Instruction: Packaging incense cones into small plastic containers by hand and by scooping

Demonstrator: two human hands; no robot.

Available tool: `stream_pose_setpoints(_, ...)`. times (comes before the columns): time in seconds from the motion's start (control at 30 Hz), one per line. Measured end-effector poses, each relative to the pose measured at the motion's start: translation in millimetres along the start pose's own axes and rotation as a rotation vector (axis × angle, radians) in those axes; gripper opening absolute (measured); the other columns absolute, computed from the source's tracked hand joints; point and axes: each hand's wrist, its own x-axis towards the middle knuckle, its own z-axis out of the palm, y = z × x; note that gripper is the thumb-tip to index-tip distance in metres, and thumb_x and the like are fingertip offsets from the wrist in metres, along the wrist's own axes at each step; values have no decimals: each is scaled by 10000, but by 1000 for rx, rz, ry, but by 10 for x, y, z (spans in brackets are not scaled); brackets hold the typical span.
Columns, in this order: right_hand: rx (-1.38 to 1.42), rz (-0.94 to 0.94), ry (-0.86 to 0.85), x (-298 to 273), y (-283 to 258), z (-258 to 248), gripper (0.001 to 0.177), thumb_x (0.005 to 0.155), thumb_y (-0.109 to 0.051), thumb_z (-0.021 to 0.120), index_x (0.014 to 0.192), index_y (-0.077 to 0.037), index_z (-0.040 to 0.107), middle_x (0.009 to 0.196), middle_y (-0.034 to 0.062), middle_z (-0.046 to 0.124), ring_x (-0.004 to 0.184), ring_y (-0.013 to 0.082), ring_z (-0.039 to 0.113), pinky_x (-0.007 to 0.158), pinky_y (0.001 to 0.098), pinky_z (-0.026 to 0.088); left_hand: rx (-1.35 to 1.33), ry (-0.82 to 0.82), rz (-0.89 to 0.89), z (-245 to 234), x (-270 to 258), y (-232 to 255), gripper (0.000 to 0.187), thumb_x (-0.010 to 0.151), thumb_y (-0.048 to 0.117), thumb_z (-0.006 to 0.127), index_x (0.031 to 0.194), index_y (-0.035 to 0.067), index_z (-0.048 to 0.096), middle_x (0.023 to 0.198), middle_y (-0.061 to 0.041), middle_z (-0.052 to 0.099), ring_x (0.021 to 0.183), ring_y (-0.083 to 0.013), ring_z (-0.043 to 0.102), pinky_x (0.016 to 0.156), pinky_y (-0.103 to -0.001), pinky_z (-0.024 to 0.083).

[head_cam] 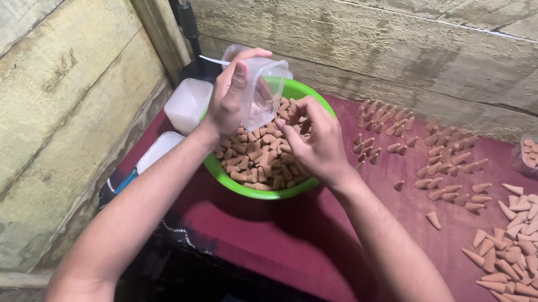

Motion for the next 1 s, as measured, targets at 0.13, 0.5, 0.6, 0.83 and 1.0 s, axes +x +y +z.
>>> stream_pose_setpoints(0.13, -145, -134, 90, 93, -200, 45, 227, 851, -75, 840, 926, -141, 637, 849, -24, 680, 1077, 269, 699, 940, 393, 493, -15, -66, -89, 33, 0, -133, 628, 1055, 653, 295, 1375, 204, 596, 772, -78, 708, 790, -173, 687, 808, -292, 519)
stream_pose_setpoints(0.5, -299, -133, 27, -43, 437, 341, 485, 922, -139, 736, 1382, -44, 616, 847, 149, 679, 893, 371, 665, 785, 446, 526, 107, -92, -145, -32, -83, -623, 534, 1095, 533, 457, 1481, 179, 563, 1228, -163, 705, 1214, -254, 598, 1122, -448, 428)
stream_pose_setpoints(0.6, -411, 38, -97, 24, 189, 328, 308, 931, -201, 664, 1237, -178, 687, 601, 170, 652, 649, 432, 698, 629, 553, 536, 40, -96, -140, 4, -93, -680, 563, 1107, 551, 392, 1485, 173, 566, 1192, -190, 696, 1210, -294, 599, 1135, -471, 423)
stream_pose_setpoints(0.83, -293, 259, -586, 146, -200, 110, 393, 864, -158, 557, 1167, -314, 752, 743, 234, 730, 805, 528, 703, 752, 627, 553, -107, -58, -236, -11, -169, -485, 614, 1065, 606, 355, 1448, 196, 603, 792, -97, 721, 775, -162, 721, 667, -265, 612)
stream_pose_setpoints(1.0, -512, 395, -709, 284, -454, 7, 596, 910, -238, 494, 1501, -299, 441, 834, 292, 716, 897, 547, 711, 831, 660, 561, -257, -96, -235, 75, -187, -437, 629, 1052, 597, 351, 1438, 154, 577, 759, -114, 733, 680, -142, 741, 466, -235, 602)
